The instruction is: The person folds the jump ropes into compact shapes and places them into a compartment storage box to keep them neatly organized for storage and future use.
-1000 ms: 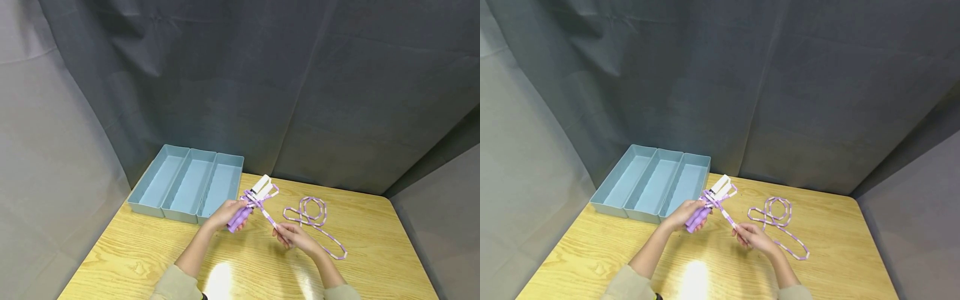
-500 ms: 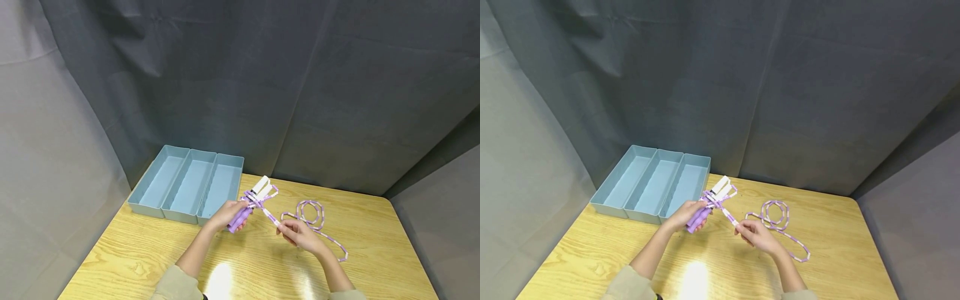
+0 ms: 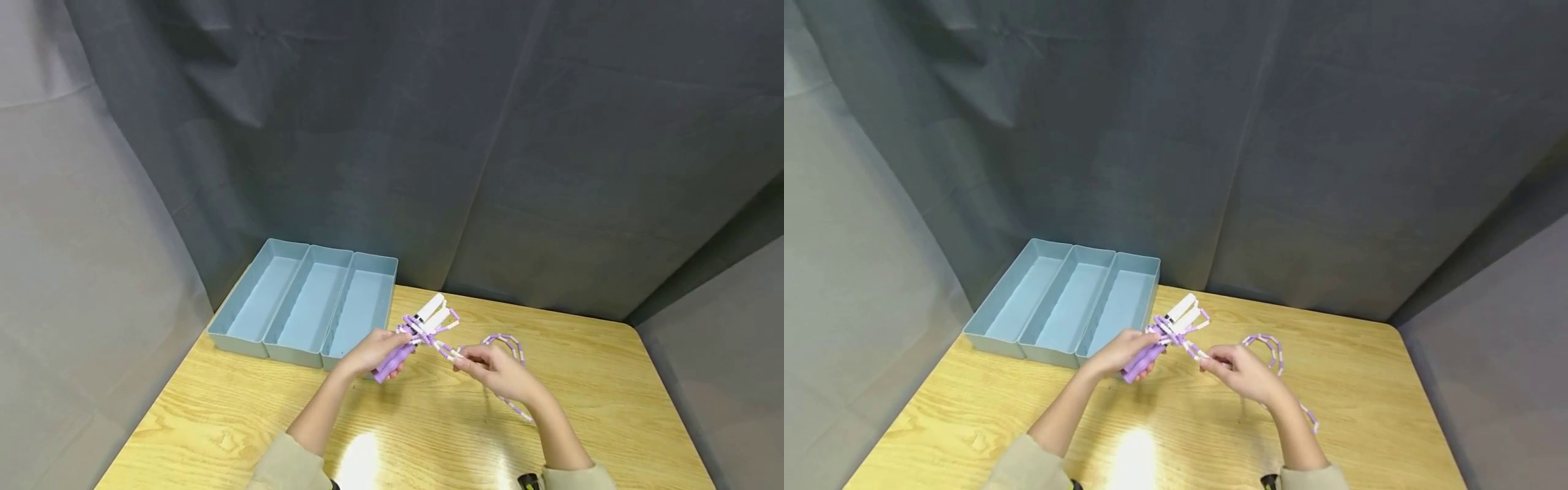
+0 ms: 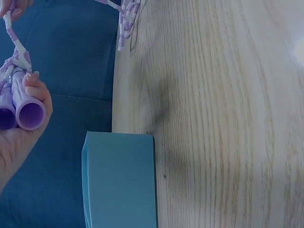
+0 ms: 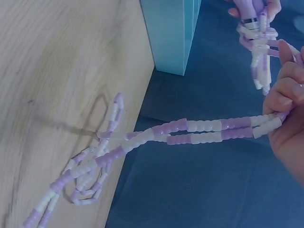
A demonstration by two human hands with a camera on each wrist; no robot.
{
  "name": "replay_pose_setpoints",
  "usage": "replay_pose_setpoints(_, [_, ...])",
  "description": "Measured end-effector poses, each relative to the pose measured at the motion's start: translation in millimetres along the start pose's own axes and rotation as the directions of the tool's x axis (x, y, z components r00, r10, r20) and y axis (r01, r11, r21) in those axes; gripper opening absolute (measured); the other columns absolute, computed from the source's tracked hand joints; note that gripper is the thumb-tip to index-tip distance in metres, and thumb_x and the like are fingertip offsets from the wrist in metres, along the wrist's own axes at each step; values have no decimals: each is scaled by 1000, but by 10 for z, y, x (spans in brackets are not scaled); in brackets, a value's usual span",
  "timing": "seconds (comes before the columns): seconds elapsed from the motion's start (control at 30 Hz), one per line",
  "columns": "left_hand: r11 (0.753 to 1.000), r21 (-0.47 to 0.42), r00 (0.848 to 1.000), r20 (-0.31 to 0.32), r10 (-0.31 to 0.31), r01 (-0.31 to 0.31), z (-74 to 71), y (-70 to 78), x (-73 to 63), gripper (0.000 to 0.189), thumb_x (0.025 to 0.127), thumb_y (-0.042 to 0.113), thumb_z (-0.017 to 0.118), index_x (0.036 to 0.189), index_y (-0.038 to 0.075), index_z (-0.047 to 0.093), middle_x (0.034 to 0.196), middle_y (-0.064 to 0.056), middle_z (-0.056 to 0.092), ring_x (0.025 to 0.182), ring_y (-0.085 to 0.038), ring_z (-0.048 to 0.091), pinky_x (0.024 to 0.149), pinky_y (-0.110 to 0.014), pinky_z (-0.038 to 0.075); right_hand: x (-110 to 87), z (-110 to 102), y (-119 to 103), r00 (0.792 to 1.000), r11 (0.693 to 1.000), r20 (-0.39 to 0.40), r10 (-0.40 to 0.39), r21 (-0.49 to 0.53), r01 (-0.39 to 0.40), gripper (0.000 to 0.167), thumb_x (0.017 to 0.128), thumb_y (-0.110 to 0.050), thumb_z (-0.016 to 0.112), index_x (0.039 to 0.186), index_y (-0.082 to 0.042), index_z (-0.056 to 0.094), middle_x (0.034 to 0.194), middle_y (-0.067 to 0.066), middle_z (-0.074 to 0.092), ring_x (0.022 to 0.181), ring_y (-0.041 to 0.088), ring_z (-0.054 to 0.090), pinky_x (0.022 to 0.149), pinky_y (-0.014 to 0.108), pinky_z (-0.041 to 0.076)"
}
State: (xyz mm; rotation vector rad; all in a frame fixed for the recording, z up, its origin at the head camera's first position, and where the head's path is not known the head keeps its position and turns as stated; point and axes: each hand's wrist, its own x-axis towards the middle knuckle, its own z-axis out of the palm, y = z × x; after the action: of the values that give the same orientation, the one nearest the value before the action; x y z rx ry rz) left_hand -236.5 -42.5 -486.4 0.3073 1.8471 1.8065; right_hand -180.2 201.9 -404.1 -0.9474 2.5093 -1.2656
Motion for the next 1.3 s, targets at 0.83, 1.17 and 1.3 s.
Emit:
replay_pose_setpoints(0.83, [920, 382, 964, 202, -176, 88, 53, -22, -101, 38, 89, 38, 51, 72, 7, 66, 49, -6, 55, 37, -13, 48, 31, -20, 38, 123, -41, 278, 986, 982, 154, -58, -170, 84, 16, 87, -19, 61, 74, -12, 64, 58, -16, 43, 48, -5, 29, 43, 13, 29])
replay_pose_setpoints(1.17, [924, 367, 918, 320, -234, 108, 81, -21, -140, 37, 88, 36, 52, 75, 6, 68, 52, -7, 55, 38, -13, 49, 34, -21, 42, 153, -33, 271, 974, 983, 220, -57, -159, 94, 12, 86, -19, 63, 76, -13, 65, 67, -12, 54, 53, -3, 35, 47, 14, 35])
replay_pose_setpoints(1.3, [926, 360, 898, 364, -250, 112, 102, -16, -160, 37, 89, 35, 52, 79, 4, 69, 52, -8, 56, 39, -12, 48, 35, -21, 42, 159, -26, 285, 968, 992, 246, -57, -92, 82, 13, 87, -20, 62, 77, -12, 66, 70, -5, 60, 56, -2, 41, 50, 17, 42])
